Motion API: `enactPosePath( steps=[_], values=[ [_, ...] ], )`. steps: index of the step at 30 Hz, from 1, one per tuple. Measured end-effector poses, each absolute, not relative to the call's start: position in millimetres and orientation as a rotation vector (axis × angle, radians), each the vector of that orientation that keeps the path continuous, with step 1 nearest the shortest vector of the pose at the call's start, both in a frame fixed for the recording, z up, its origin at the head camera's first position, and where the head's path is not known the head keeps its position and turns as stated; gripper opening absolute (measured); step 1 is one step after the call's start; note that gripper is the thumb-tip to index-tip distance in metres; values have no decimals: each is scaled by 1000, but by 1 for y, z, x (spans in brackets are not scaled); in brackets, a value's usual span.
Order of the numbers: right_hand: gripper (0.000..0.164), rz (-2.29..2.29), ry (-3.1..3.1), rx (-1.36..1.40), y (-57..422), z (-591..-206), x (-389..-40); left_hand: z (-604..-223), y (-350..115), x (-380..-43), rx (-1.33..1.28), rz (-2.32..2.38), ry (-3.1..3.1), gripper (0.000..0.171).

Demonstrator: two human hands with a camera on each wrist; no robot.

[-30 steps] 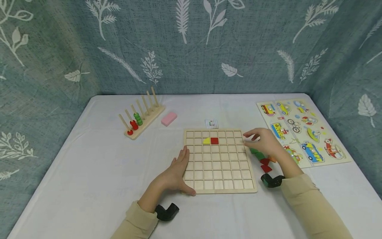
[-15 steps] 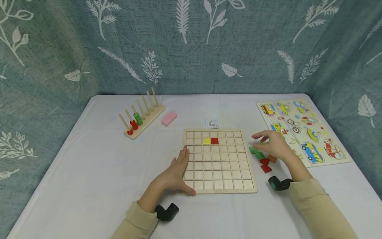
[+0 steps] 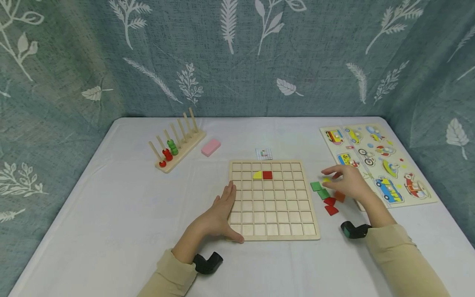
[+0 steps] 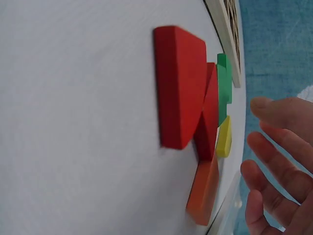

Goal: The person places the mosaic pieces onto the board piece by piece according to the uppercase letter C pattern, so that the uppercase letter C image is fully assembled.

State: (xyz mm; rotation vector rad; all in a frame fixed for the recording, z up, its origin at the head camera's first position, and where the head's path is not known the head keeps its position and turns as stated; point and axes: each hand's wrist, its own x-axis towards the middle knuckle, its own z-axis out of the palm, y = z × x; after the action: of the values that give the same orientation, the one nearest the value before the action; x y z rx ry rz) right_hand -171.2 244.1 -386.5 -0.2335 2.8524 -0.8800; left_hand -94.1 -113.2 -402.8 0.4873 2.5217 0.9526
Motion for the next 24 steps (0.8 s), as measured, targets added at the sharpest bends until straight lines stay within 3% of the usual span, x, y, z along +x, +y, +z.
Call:
enactPosePath(
  steps=[24],
  values=[
    [37,-825,2843,-189,252,-393,-171,-403,-113,-94,485,943,2522,134]
  ],
)
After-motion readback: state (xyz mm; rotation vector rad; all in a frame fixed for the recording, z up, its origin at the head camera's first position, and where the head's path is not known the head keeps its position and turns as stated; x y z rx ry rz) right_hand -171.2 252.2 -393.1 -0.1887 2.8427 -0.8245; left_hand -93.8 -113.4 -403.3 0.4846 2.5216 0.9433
